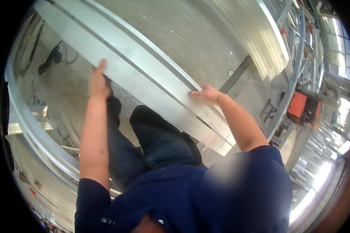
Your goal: The person puts on a face mask, then picks up and arranges several long metal profiles on a workbench. They handle the profiles one by one, aligning them and placing them in a row.
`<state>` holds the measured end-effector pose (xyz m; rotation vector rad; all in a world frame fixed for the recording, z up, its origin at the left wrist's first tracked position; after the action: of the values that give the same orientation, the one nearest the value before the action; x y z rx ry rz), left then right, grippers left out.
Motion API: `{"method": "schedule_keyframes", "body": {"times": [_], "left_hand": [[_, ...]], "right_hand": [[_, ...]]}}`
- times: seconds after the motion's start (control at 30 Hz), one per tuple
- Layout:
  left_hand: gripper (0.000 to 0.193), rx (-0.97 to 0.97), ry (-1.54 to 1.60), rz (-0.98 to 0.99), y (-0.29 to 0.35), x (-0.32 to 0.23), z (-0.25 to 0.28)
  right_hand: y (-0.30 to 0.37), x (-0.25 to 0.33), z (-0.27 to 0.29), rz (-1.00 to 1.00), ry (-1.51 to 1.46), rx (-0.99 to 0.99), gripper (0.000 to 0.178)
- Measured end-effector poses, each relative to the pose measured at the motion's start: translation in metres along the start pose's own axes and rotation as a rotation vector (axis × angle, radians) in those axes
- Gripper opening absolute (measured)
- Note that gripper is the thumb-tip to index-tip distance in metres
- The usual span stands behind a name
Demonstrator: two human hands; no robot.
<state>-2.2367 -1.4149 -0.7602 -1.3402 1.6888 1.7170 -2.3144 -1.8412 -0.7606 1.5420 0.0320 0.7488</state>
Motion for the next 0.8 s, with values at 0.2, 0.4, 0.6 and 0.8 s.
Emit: {"method": "schedule_keyframes", "body": {"times": [0.2, 0.4, 0.6, 0.8], "left_hand": [[0.107, 0.162, -0.079, 0.110, 0.097, 0.052, -0.039], [0.067, 0.199, 0.226, 0.200, 0.077, 0.092, -0.033], [0.060, 0.146, 0.170, 0.177, 0.088, 0.087, -0.052], [0.095, 0.014, 0.087, 0.038, 0.083, 0.080, -0.056]], "right_hand": [[0.004, 0.013, 0.002, 0.016, -0.133, 0.106, 0.082], [0.049, 0.050, -0.001, 0.118, -0.104, 0.136, 0.076], [0.070, 0.050, 0.004, 0.169, -0.110, 0.102, 0.070], [0.072, 0.059, 0.001, 0.229, -0.050, 0.046, 0.071]]}}
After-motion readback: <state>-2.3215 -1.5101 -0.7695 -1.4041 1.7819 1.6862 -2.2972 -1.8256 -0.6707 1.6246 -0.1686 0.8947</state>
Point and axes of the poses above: each hand's wrist, its own y-axis away from the middle knuckle, its own z-axis out of the back of the hand, x = y × z, the point moved 1 cm from there along -y, towards the middle knuckle, and after that the axes turned 11 degrees about -y, right-handed, at the moved point
